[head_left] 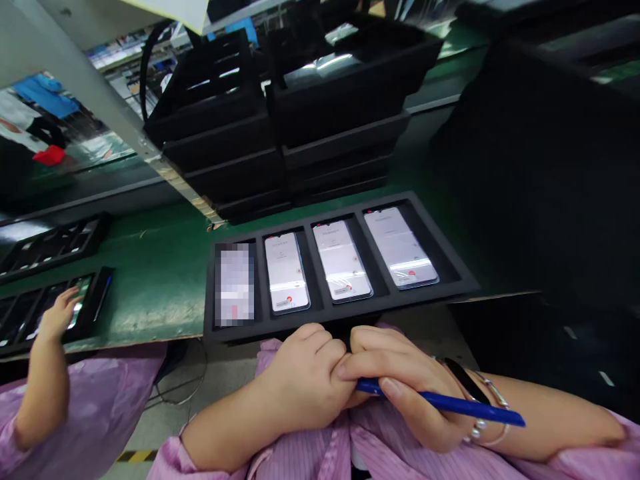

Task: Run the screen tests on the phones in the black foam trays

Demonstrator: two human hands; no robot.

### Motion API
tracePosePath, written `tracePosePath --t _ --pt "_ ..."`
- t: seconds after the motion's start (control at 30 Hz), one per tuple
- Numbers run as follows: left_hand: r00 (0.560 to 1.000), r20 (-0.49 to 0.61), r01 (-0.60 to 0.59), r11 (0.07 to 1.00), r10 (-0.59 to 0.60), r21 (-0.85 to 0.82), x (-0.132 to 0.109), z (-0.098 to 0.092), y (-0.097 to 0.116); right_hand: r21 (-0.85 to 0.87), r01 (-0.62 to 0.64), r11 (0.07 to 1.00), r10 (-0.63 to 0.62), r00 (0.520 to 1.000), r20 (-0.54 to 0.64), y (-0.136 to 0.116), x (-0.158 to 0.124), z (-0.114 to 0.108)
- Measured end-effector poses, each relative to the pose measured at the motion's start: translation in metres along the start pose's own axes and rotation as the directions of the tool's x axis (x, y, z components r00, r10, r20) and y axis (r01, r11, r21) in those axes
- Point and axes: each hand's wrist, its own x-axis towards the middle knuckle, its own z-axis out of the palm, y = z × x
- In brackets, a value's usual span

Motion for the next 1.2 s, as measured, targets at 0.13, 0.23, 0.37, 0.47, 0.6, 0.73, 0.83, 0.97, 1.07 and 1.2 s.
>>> tracePosePath --t 0.13,0.23,0.37,0.47,0.6,0.73,0.83,0.97,1.07,1.2 --pt "0.998 0.048 -0.030 0.999 0.029 0.026 0.015 0.006 -0.020 -0.054 -0.034 0.998 0.025 0.988 -0.155 0.023 -0.005 -0.001" --pt "0.985 0.158 0.042 0.988 -0.066 0.149 0.035 -0.005 -0.059 -0.007 -0.179 0.984 0.175 0.967 -0.188 0.042 -0.010 -0.004" --pt "0.860 0.126 0.406 0.813 -0.495 0.417 0.067 -0.033 -0.134 0.090 -0.206 0.974 0.223 0.943 -0.249 0.052 -0.014 -0.014" --pt "0.733 0.115 0.558 0.689 -0.671 0.463 0.084 -0.038 -0.184 0.001 -0.233 0.973 0.224 0.935 -0.273 0.047 -0.014 -0.024" --pt "0.683 0.129 0.620 0.665 -0.719 0.417 0.072 -0.026 -0.206 -0.183 -0.263 0.947 0.190 0.922 -0.339 0.042 -0.021 -0.037" --pt "0.750 0.142 0.578 0.745 -0.646 0.333 0.026 -0.028 -0.187 -0.403 -0.345 0.848 0.135 0.875 -0.465 0.049 -0.042 -0.062" --pt "0.700 0.137 0.630 0.695 -0.701 0.346 -0.005 -0.043 -0.170 -0.529 -0.411 0.742 0.103 0.850 -0.517 0.052 -0.046 -0.089" --pt "0.573 0.202 0.699 0.602 -0.794 0.385 -0.006 -0.060 -0.154 -0.733 -0.323 0.599 0.049 0.928 -0.369 0.060 -0.007 -0.140" --pt "0.535 0.267 0.707 0.598 -0.801 0.378 0.011 -0.059 -0.153 -0.765 -0.106 0.636 0.052 0.994 -0.094 0.090 0.046 -0.174" --pt "0.511 0.261 0.722 0.574 -0.819 0.386 0.020 -0.037 -0.159 -0.787 0.068 0.614 -0.104 0.995 0.006 0.141 0.096 -0.180"
